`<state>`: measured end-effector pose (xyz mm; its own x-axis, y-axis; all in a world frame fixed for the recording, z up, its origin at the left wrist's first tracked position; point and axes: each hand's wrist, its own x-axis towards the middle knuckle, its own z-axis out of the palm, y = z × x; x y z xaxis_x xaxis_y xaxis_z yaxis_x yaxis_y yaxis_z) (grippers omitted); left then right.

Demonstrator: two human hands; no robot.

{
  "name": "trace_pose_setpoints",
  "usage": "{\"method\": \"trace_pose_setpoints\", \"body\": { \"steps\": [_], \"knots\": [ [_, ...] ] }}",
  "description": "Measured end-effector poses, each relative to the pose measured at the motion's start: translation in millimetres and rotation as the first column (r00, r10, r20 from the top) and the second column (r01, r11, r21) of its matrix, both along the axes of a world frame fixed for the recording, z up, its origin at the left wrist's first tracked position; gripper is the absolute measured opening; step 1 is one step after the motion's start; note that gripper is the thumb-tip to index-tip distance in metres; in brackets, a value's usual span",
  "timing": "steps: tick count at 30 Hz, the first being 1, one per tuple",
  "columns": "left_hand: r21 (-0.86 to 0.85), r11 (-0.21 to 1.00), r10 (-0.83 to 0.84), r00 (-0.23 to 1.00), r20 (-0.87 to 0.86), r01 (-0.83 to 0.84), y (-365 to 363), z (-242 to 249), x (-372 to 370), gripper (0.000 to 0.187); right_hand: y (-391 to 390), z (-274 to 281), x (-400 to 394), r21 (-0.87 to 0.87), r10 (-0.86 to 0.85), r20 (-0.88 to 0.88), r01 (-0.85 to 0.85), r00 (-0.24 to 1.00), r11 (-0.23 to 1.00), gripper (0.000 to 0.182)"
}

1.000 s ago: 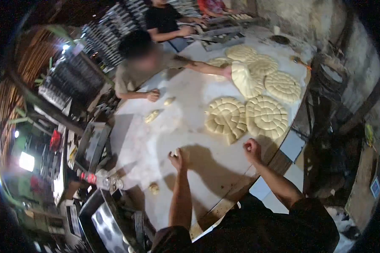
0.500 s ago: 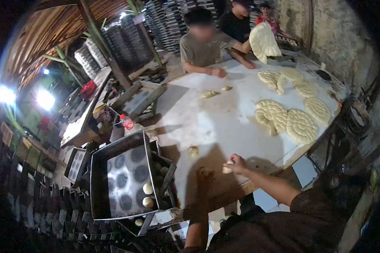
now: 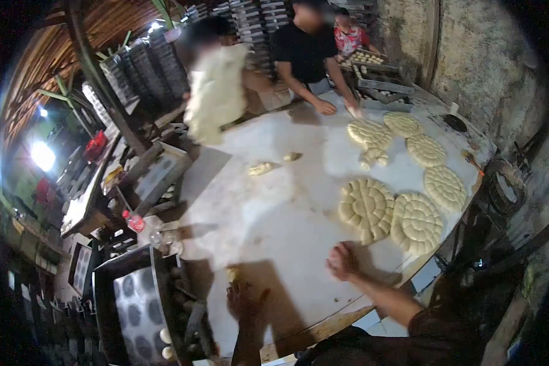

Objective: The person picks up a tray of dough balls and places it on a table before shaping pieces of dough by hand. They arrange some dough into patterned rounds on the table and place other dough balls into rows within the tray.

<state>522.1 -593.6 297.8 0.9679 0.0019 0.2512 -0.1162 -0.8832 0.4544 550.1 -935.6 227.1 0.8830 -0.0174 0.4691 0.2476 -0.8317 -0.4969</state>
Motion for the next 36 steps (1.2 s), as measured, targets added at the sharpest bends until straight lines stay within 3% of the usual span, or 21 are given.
{"method": "trace_pose_setpoints", "body": {
  "steps": [2, 4, 6, 9, 10, 11, 13, 15, 17, 19, 21, 23, 24, 26, 28, 30, 31, 32, 33, 35, 36],
  "knots": [
    [-0.509, 0.86, -0.039, 0.993, -0.114, -0.025, -46, 37, 14, 0.053, 42, 3, 5, 0.02, -0.003, 0.033, 0.002, 0.999, 1.0, 0.022],
    [-0.532, 0.843, -0.063, 0.968, -0.243, -0.079, -43, -116, -5, 0.028, 62, -11, -27, -0.01, 0.244, -0.001, -0.244, 0.97, 0.97, 0.022],
    [-0.461, 0.886, -0.105, 0.949, -0.298, -0.047, -33, -152, -53, 0.026, 34, 1, -54, -0.166, 0.511, -0.011, -0.505, 0.86, 0.847, 0.02],
    [-0.217, 0.971, -0.158, 0.946, -0.283, 0.097, 37, -165, -99, 0.031, -28, -11, -39, -0.149, 0.524, -0.024, -0.521, 0.851, 0.84, 0.021],
    [0.117, 0.99, -0.057, 0.984, -0.17, 0.078, 48, -174, -84, 0.032, -45, -9, -27, -0.151, 0.499, -0.08, -0.506, 0.863, 0.849, 0.02],
    [0.43, 0.903, 0.043, 0.999, -0.027, -0.027, 61, -185, -71, 0.034, -62, -6, -16, -0.155, 0.473, -0.136, -0.49, 0.871, 0.858, 0.019],
    [0.153, 0.987, 0.032, 0.997, 0.064, -0.041, 59, -91, 0, 0.034, -48, 31, 36, -0.145, 0.336, -0.005, -0.333, 0.942, 0.932, 0.015],
    [-0.085, 0.987, 0.147, 0.984, 0.105, -0.138, 25, -80, 44, 0.025, -14, 30, 62, -0.12, 0.233, 0.112, -0.22, 0.966, 0.968, 0.011],
    [-0.367, 0.901, 0.231, 0.972, -0.048, -0.232, -20, -67, 36, 0.016, 21, 27, 55, -0.056, 0.249, 0.066, -0.246, 0.966, 0.968, 0.011],
    [-0.475, 0.853, 0.164, 0.975, -0.148, -0.216, -47, -38, 2, 0.014, 19, 18, 34, -0.069, 0.307, 0.0, -0.306, 0.952, 0.95, 0.012],
    [-0.324, 0.945, 0.045, 0.999, -0.026, -0.051, -29, -49, -15, 0.017, -1, 12, 6, -0.131, 0.416, -0.093, -0.425, 0.905, 0.896, 0.012],
    [0.05, 0.998, -0.029, 0.995, 0.1, 0.024, 22, -77, -32, 0.019, -28, 54, 7, -0.052, 0.39, -0.268, -0.417, 0.881, 0.907, 0.012],
    [0.178, 0.984, -0.014, 0.993, 0.115, -0.007, 35, -67, -28, 0.021, -30, 41, 21, -0.172, 0.329, 0.023, -0.321, 0.944, 0.931, 0.011],
    [0.177, 0.953, 0.252, 0.967, -0.021, -0.245, 58, -46, -17, 0.027, -31, 39, 56, -0.244, 0.23, -0.077, -0.242, 0.97, 0.939, 0.01],
    [-0.038, 0.988, 0.155, 0.949, 0.275, -0.15, 93, -142, 29, 0.024, -5, -2, 93, -0.188, 0.07, 0.068, -0.056, 0.995, 0.981, 0.007],
    [-0.001, 0.989, 0.148, 0.97, 0.192, -0.151, 41, -71, 36, 0.026, 31, -2, 97, -0.066, -0.078, 0.046, 0.081, 0.996, 0.995, 0.005],
    [-0.601, 0.794, 0.13, 0.991, 0.017, -0.094, 27, -111, 35, 0.028, 45, -9, 87, 0.046, -0.098, 0.006, 0.097, 0.995, 0.994, 0.007],
    [-0.612, 0.789, 0.099, 0.994, 0.048, -0.049, 16, -126, 14, 0.03, 57, -14, 73, 0.152, -0.104, -0.035, 0.108, 0.994, 0.982, 0.009],
    [-0.622, 0.783, 0.067, 0.995, 0.079, -0.004, 5, -142, -7, 0.032, 56, -12, 53, 0.046, -0.024, -0.061, 0.027, 0.998, 0.999, 0.011],
    [-0.125, 0.992, -0.012, 0.992, 0.126, 0.027, 6, -103, -68, 0.035, 59, 9, 16, -0.131, 0.131, -0.127, -0.148, 0.983, 0.98, 0.013],
    [-0.229, 0.973, 0.016, 0.998, 0.064, -0.001, 15, -85, -94, 0.035, 75, 73, -6, -0.271, 0.023, -0.33, -0.119, 0.944, 0.955, 0.012]
  ]
}}
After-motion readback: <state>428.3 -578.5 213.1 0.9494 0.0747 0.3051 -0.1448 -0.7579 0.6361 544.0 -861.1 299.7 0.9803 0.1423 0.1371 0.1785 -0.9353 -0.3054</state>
